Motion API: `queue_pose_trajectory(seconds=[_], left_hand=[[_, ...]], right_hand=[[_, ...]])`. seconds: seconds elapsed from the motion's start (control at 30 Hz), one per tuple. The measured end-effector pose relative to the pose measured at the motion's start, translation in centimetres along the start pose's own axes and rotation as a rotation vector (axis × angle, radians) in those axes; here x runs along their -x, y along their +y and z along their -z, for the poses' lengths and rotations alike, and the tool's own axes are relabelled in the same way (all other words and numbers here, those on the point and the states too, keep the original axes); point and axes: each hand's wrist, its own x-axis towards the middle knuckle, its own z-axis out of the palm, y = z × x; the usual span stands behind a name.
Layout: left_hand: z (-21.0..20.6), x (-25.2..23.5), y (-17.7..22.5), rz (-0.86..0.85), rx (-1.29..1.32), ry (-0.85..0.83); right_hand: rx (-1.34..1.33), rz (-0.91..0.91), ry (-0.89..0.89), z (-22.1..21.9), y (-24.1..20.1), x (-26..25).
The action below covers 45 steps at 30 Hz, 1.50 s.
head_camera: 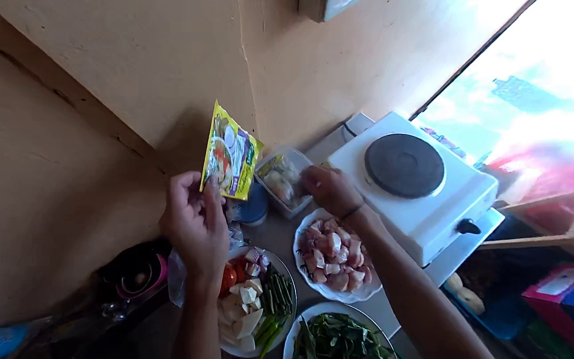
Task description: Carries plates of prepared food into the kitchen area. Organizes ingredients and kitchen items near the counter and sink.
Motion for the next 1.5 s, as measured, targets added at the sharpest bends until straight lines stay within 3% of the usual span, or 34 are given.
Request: queue_pose_trajectory(seconds=[0.17, 0.37, 0.6, 0.77, 0.83, 1.0, 1.13, 1.27, 1.33, 1.43, 1.5], left_hand=[[1.2, 1.5, -1.9, -0.003, 0.004, 0.019], [1.4, 2.5, -3.0, 0.048, 0.063, 0.019], [-1.2, 2.2, -1.7, 0.036, 0.131, 0.045], [-4.3, 1.6, -1.6, 0.013, 0.083, -0.029], [-5.9, 1.4, -1.9, -0.028, 0.017, -0.064], [-10.5, 2.2, -4.5, -0.062, -0.112, -0.192], [-12.7, 3.6, -7.0, 0.019, -0.148, -0.251], [-12.6, 3.1, -5.6, 0.022, -0.579, -0.386], [-12.0, 2.4, -4.5, 0.070, -0.659, -0.405], [-10.8, 1.4, -2.3, 0.096, -0.376, -0.403], [-9.7, 1.2, -1.0, 0.098, -0.145, -0.488]], right_hand=[[0.304, -0.241, -0.426, -3.7, -1.3, -6.9], [0.071, -0.144, -0.137, -1.8, -0.1, -7.2], [-0.311, -0.213, -0.141, 1.2, 1.9, -6.6], [-0.697, -0.269, -0.014, 2.5, 1.0, -6.3], [-0.722, -0.247, 0.030, 2.8, 1.2, -6.9], [-0.721, -0.374, -0.064, 4.2, 0.9, -7.6], [-0.775, -0.378, -0.127, 4.7, -0.3, -7.6], [-0.825, -0.366, -0.147, 5.5, -1.7, -8.1], [-0.883, -0.416, -0.161, 5.6, -2.7, -8.5], [-0.950, -0.486, -0.163, 5.8, -4.7, -8.9], [-0.964, -0.525, -0.141, 5.7, -6.0, -8.7]])
